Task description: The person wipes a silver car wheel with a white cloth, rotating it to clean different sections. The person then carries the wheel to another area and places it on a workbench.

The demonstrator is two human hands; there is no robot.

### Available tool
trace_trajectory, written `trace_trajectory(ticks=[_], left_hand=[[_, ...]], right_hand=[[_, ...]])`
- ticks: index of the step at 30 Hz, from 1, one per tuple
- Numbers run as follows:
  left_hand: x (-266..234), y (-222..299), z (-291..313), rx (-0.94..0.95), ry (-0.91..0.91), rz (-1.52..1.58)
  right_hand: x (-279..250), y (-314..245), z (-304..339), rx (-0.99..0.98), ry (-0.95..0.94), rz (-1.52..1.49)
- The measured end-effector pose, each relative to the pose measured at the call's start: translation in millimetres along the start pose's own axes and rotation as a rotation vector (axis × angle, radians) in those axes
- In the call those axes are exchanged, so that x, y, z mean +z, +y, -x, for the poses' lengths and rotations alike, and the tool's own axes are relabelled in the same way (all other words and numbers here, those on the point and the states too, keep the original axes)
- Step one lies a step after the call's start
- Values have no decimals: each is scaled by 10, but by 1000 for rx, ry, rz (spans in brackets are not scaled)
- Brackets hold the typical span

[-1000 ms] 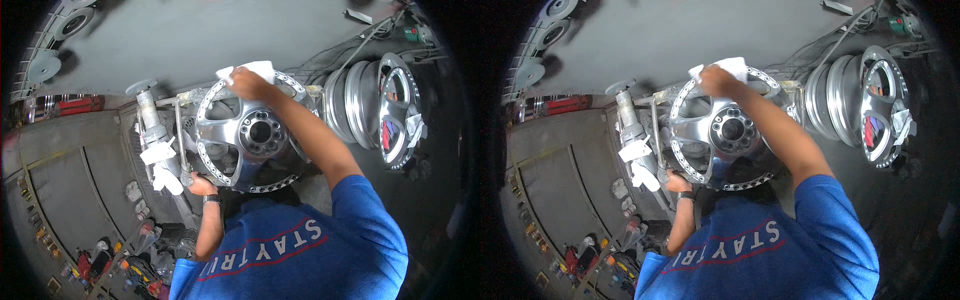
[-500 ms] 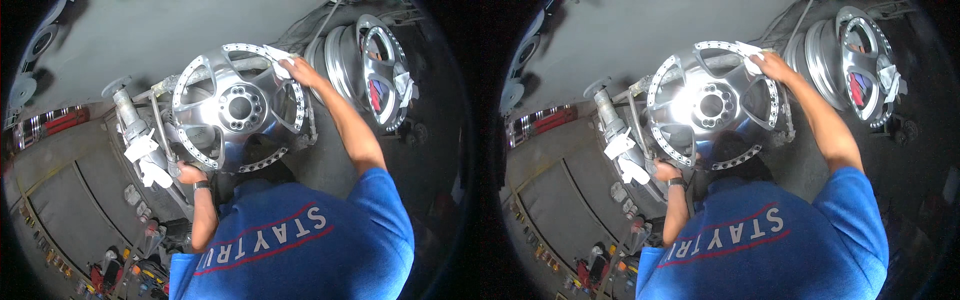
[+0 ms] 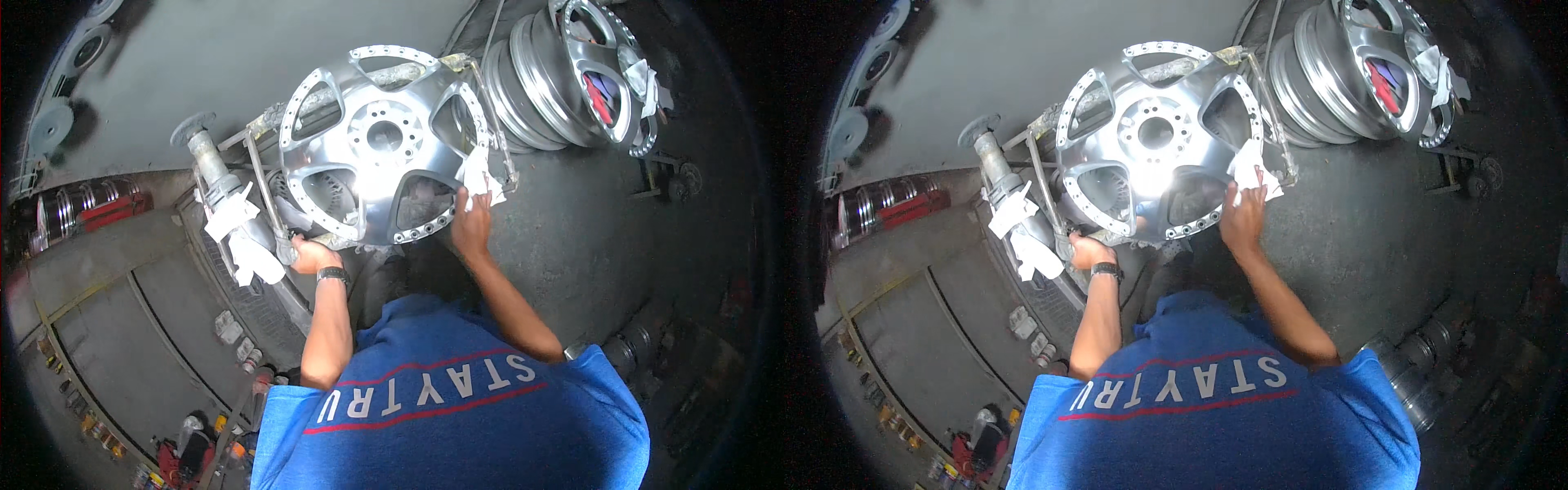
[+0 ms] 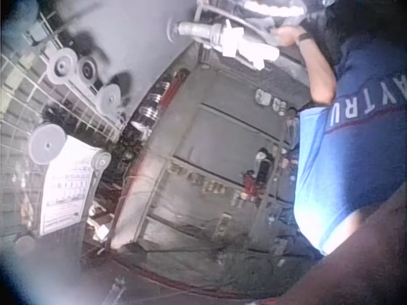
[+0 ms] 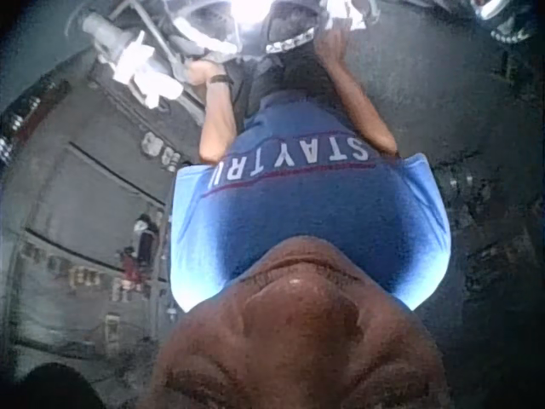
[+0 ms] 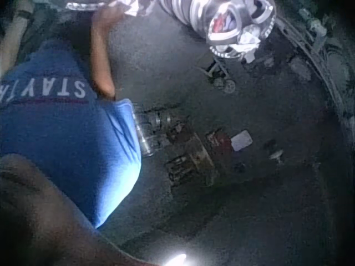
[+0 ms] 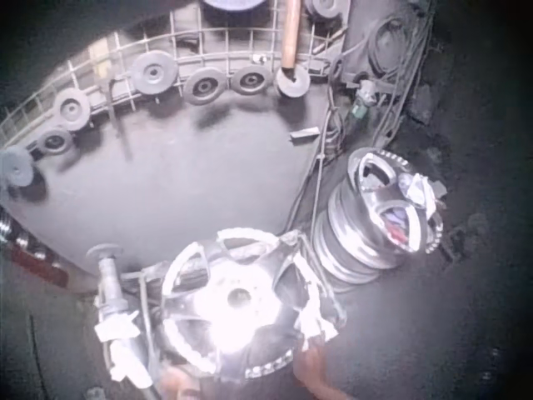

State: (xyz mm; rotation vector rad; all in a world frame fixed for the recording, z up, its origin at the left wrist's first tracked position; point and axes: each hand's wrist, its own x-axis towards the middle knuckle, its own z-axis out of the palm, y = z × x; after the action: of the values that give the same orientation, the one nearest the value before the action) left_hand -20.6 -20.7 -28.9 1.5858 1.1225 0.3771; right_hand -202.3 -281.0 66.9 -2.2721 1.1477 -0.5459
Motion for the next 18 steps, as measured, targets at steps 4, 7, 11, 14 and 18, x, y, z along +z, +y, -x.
trace_trajectory(ticks=[4,7,11,14,18], left_hand=[[58,-53,-60,27,5,13],[57,-34,-47,-24,32,6],[-9,281,269,99,-15,193],[-30,383,308,-92,6,35],[-75,608,489,-107,15,-2]], right_hand=[[262,-445,-239,-237,-31,76],[221,-788,-356,-591,-164,65],[49,-443,-192,-593,-295,65],[62,-473,-496,-500,-181,167],[174,-778,-502,-541,-258,295]])
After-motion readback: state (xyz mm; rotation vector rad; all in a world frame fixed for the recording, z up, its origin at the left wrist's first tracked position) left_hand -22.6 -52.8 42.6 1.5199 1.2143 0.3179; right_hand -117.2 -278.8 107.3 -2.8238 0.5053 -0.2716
